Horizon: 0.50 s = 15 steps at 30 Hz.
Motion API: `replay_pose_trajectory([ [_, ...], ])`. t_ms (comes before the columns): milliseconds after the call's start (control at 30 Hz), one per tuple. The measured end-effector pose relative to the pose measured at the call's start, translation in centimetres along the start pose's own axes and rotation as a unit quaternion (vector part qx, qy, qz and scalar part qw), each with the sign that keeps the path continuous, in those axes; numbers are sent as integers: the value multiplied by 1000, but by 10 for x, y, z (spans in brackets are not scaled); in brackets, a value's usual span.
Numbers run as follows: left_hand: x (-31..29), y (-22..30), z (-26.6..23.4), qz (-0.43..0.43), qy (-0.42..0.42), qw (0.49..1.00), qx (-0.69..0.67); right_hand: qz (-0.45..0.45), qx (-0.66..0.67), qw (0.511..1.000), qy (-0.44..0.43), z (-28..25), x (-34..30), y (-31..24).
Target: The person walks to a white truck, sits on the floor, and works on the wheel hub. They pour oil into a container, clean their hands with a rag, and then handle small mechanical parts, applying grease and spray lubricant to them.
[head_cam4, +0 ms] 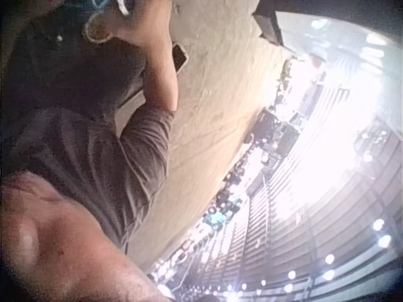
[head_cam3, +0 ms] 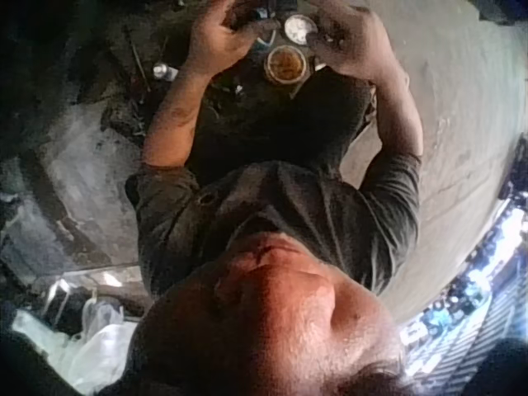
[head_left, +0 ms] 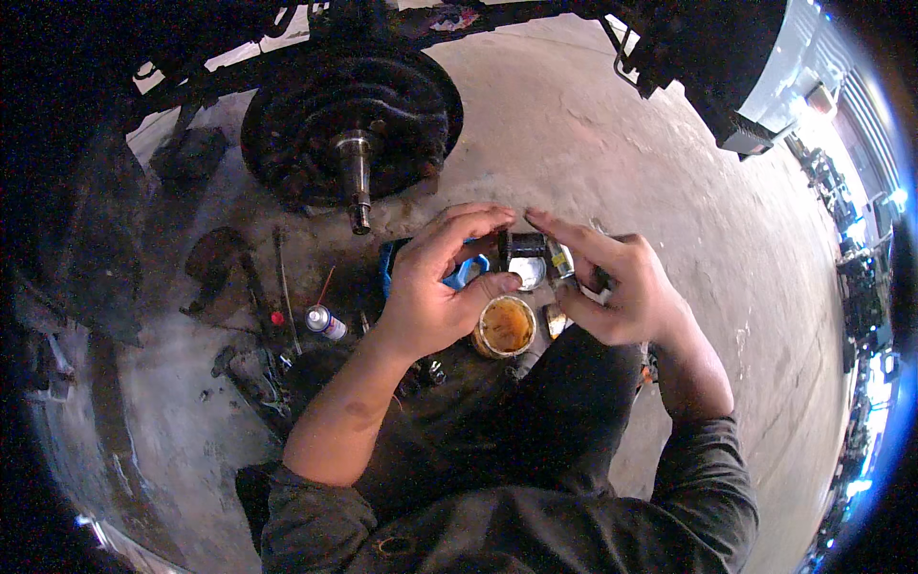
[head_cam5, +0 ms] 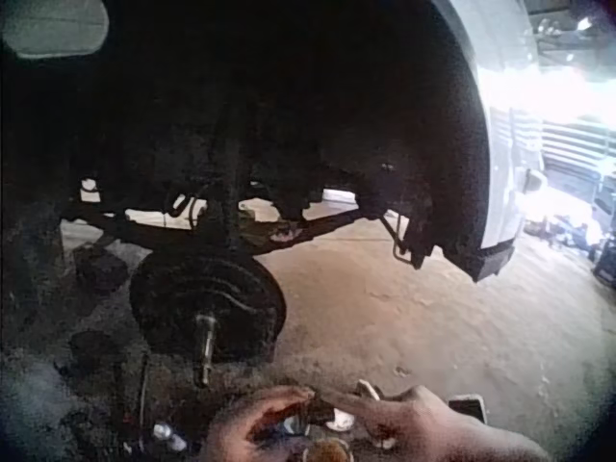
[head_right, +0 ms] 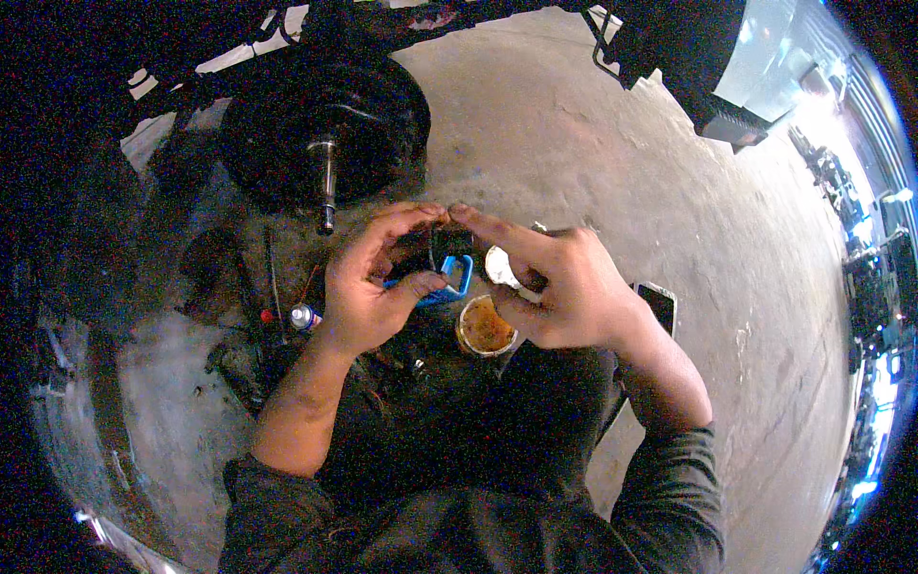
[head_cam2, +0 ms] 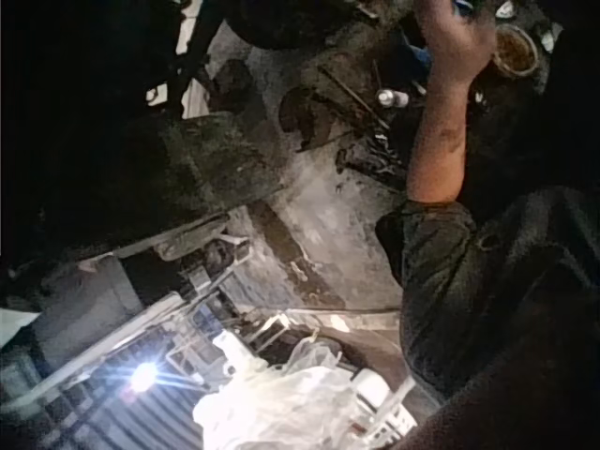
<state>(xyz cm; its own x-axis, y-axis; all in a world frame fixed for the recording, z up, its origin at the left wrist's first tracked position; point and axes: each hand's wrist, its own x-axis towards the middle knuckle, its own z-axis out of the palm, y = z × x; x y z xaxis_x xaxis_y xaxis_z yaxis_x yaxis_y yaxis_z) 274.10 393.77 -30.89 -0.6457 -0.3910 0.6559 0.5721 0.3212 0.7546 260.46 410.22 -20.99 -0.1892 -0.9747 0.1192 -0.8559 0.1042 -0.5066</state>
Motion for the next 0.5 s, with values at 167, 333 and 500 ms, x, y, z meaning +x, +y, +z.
replay_pose_trajectory([
  [167,2,-9,3,-28,31,998,-54,-64,60,995,-40,0,-6,19],
  [333,4,-18,6,-118,150,941,-281,46,451,891,-14,3,3,69],
  [500,1,-35,-12,-296,125,868,-379,199,303,931,-37,30,25,154],
])
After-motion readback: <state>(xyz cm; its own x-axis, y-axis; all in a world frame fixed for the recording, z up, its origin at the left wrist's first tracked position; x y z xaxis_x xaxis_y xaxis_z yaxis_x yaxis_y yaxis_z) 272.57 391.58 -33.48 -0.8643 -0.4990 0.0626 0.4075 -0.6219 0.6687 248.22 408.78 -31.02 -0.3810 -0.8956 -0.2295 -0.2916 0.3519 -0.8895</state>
